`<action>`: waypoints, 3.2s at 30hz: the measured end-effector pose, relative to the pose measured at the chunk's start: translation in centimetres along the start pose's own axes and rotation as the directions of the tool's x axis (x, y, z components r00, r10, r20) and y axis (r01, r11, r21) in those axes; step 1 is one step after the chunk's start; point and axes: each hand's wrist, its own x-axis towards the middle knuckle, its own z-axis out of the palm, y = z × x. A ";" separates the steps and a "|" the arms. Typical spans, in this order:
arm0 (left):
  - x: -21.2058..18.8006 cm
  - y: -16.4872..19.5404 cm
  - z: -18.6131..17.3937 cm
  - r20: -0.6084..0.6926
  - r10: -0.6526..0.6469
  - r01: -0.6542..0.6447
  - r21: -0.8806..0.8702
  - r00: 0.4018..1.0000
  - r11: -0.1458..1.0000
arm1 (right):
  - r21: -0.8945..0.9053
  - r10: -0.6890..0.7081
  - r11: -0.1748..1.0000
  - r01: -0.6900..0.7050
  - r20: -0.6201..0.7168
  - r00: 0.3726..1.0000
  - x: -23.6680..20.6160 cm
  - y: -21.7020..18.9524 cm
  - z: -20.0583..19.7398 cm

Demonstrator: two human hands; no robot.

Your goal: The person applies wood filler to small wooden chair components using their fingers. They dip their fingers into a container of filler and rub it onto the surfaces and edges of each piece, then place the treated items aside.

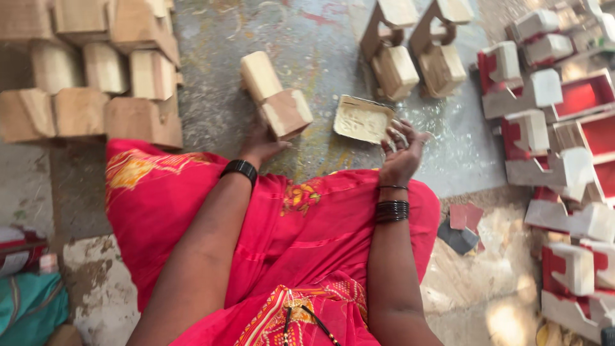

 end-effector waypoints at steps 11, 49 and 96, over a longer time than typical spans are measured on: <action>5.0 -0.4 -4.0 0.262 -0.406 0.425 -0.818 0.875 0.387 | -0.047 0.112 0.993 -0.110 0.063 0.992 0.8 -0.1 0.1; 5.7 -1.4 -4.6 0.360 -0.422 0.546 -0.665 0.832 0.509 | -0.858 0.057 -0.407 0.314 0.319 0.946 5.8 8.0 8.1; 8.2 0.4 -5.8 0.390 -0.334 0.484 -0.397 0.858 0.780 | -0.771 -0.328 0.188 0.608 0.534 0.779 -9.1 1.3 17.5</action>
